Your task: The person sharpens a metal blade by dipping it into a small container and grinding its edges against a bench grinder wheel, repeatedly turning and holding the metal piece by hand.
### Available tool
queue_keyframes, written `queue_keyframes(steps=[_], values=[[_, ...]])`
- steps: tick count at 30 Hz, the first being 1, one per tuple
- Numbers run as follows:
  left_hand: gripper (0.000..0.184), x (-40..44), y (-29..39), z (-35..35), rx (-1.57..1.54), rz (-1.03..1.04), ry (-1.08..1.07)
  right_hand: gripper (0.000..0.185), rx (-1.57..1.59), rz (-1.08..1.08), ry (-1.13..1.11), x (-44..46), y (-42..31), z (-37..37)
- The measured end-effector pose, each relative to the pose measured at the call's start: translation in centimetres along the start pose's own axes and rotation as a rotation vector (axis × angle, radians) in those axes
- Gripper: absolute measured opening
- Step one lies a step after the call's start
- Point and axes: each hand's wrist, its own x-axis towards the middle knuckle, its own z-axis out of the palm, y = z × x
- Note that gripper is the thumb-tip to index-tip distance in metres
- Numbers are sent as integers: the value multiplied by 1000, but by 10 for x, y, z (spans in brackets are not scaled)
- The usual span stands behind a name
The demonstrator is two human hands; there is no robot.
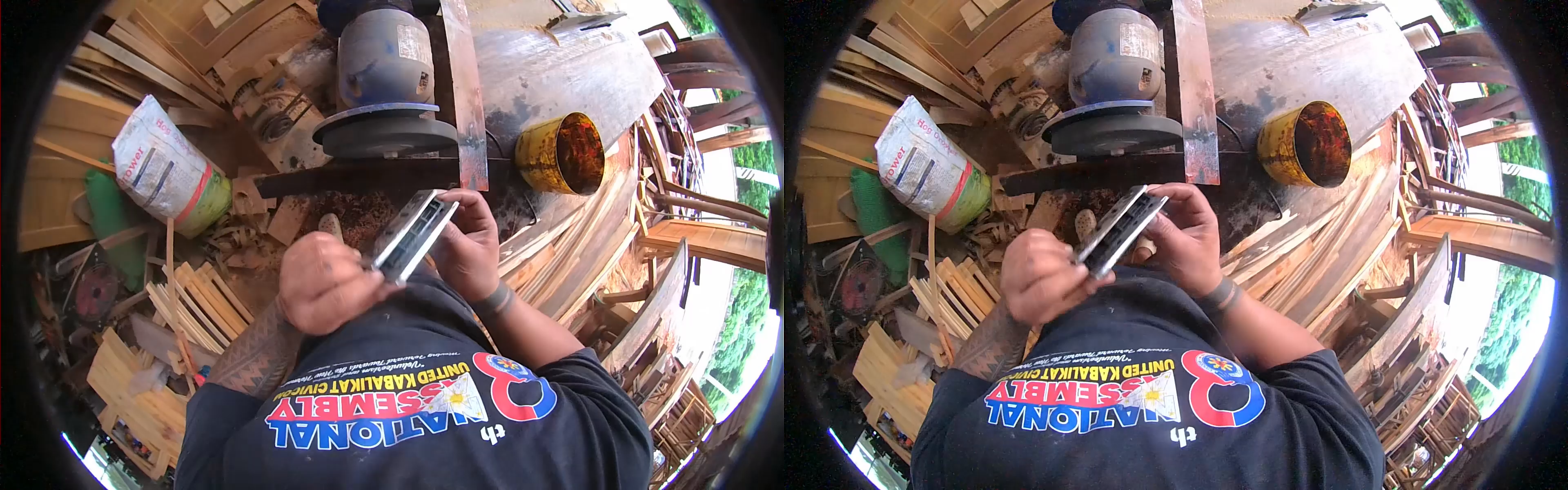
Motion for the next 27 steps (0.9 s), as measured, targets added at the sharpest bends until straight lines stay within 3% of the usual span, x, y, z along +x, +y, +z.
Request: queue_keyframes(steps=[9, 13, 22, 27], values=[[34, 16, 24, 6, 1, 154, 167, 35, 231, 90, -223, 3, -15, 12], [30, 20, 29, 16, -67, 187, 220, 41, 166, 54, -303, 4, -18, 13], [32, 24, 40, 9, -100, 196, 65, 40, 80, -20, -328, -1, -38, 12], [32, 26, 45, 14, -82, 204, 88, 38, 33, -80, -384, 1, -46, 9]])
